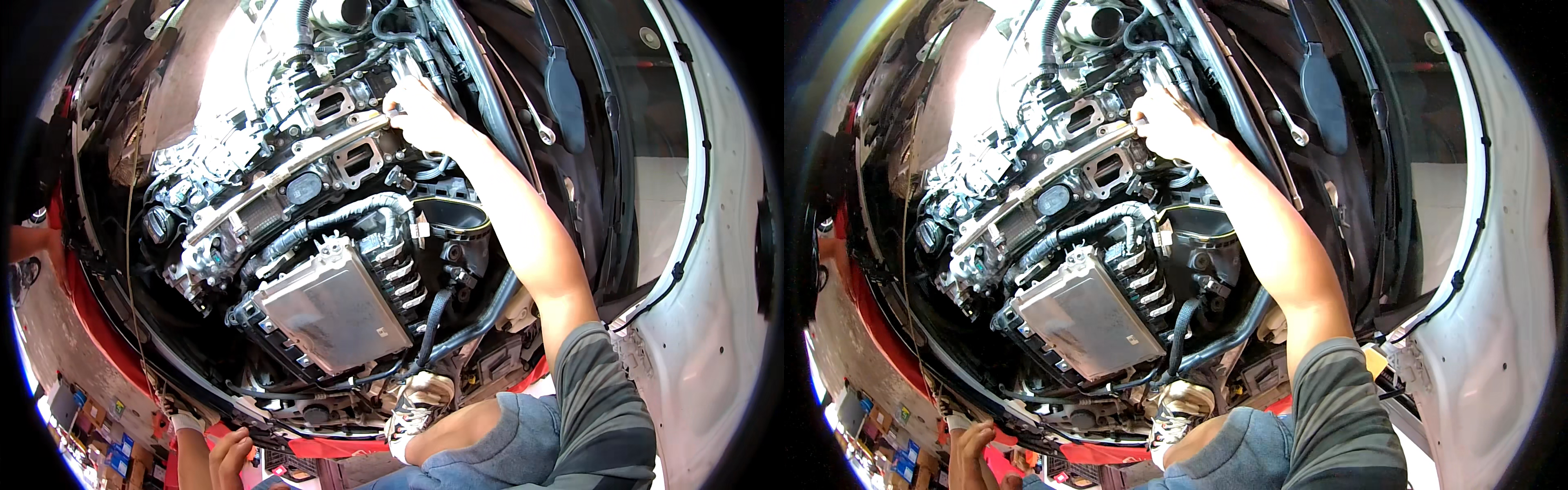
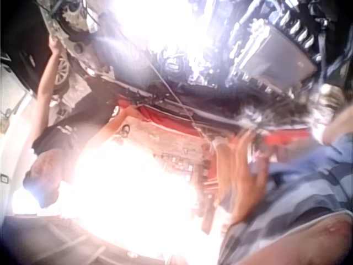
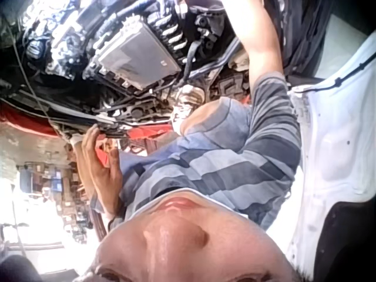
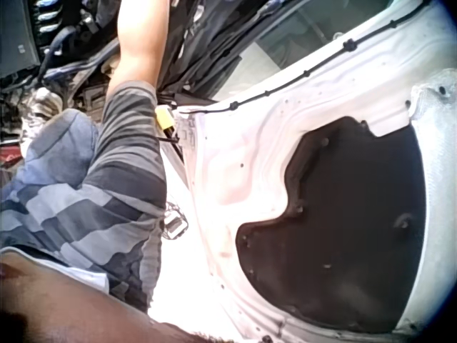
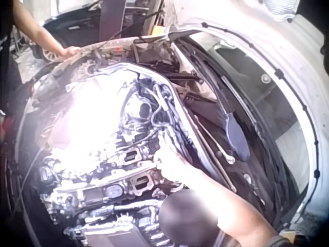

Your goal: The person wipes a fuel rail and fuel injectors with a cloth, carries the assembly to an open car engine bay, and installs it into the engine block, using a socket wrench to tighten the fasteners.

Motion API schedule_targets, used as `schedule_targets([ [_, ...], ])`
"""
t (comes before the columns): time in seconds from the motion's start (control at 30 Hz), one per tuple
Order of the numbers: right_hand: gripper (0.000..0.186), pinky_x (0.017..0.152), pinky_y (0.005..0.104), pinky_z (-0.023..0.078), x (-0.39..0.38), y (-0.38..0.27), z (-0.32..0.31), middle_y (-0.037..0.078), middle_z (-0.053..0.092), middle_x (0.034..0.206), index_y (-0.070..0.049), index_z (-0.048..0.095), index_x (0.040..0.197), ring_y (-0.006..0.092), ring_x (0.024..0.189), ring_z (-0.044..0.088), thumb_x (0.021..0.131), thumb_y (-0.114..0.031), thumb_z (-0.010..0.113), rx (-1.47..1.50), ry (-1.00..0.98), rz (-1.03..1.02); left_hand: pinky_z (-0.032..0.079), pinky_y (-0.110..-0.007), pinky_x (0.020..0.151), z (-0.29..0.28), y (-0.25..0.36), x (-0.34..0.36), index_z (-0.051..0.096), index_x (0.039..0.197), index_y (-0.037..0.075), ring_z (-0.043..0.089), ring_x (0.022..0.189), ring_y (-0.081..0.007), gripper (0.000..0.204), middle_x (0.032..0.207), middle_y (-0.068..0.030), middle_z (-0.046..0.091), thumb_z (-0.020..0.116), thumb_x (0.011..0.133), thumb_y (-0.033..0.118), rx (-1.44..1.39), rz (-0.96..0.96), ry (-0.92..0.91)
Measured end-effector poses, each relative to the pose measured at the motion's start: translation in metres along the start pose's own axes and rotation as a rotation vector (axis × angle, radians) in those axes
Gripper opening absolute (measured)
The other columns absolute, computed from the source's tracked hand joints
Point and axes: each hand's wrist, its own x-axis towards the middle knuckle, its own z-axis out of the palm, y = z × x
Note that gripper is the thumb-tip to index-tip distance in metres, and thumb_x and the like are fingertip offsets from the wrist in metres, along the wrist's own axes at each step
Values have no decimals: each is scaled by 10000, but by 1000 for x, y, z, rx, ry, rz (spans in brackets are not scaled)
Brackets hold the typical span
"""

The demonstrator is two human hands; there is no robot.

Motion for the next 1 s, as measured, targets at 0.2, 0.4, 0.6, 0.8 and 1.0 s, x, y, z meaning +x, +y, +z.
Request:
schedule_targets([
  [0.2,95,812,411,476,10,8,5,151,641,852,-47,679,781,316,930,598,760,-68,588,-205,21,-184,358,-420,994,1,0,-3,483,1265,-13,488,1145,-354,401,1248,-186,520,564,932,196,5,-19,-10],
  [0.4,123,835,407,475,15,12,4,162,632,893,-42,684,842,324,950,598,796,-94,582,-158,-147,-56,358,-415,996,2,0,-4,477,1271,-13,485,1151,-348,418,1253,-187,518,566,933,216,22,-12,-10],
  [0.6,128,808,393,483,6,-2,12,135,624,736,-69,701,811,308,838,628,757,-113,593,101,117,115,342,-409,1021,3,-3,-6,464,1284,-19,469,1181,-340,439,1273,-188,498,566,933,224,-24,-25,-15],
  [0.8,79,770,393,464,14,17,14,63,634,792,-76,630,758,275,858,585,748,-136,579,-363,-56,-231,327,-394,1043,4,-5,-6,453,1293,-19,449,1218,-329,438,1289,-185,483,563,934,207,-97,-46,-41],
  [1.0,82,772,409,460,2,25,19,63,618,790,-84,626,788,260,830,583,764,-124,559,-188,170,-322,320,-384,1051,1,-5,-5,446,1301,-12,442,1231,-320,430,1303,-181,473,558,935,182,-93,-70,-56],
])
